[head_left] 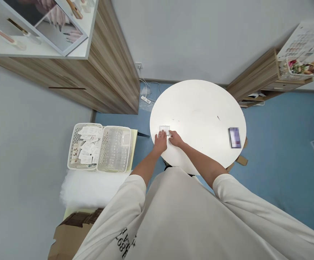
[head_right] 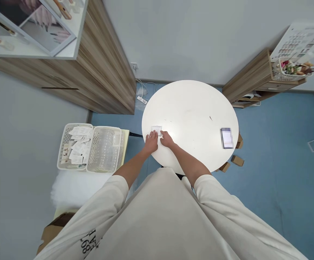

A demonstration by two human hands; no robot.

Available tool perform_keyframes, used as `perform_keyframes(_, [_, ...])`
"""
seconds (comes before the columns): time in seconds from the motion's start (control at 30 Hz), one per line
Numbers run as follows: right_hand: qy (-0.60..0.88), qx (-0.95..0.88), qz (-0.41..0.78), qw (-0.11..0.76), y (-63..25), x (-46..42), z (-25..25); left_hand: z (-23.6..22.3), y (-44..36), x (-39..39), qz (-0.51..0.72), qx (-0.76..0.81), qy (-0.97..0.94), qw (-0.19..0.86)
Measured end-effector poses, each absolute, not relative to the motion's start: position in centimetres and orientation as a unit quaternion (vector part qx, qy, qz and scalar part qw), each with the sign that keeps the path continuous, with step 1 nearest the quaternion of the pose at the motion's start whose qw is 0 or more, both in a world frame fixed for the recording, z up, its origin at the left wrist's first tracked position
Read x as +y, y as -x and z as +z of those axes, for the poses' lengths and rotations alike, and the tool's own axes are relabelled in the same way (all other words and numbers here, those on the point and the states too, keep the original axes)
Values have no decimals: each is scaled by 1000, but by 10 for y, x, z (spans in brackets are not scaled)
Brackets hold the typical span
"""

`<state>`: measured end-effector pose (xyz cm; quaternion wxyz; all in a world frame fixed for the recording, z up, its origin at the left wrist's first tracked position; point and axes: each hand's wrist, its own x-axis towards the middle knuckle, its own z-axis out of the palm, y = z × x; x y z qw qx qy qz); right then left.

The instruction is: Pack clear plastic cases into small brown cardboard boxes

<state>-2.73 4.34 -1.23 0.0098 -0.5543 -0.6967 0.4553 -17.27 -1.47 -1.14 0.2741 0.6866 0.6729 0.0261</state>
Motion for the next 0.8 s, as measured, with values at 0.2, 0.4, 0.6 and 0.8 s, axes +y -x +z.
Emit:
perform_keyframes(0.2, [589, -681, 434, 34, -2, 23, 8, 0, 173, -5, -2, 669, -686, 287])
perform_keyframes(0.4, [618, -661, 423, 50, -43, 5, 27, 15, 167, -8, 19, 685, -684, 249])
perform_keyframes(0.6, [617, -655, 432, 63, -73, -10, 35, 27, 149, -34, 3, 694, -685, 222])
perform_keyframes(0.8, [584, -689, 424, 71, -99, -35, 42, 49, 117, -81, -18, 717, -671, 190])
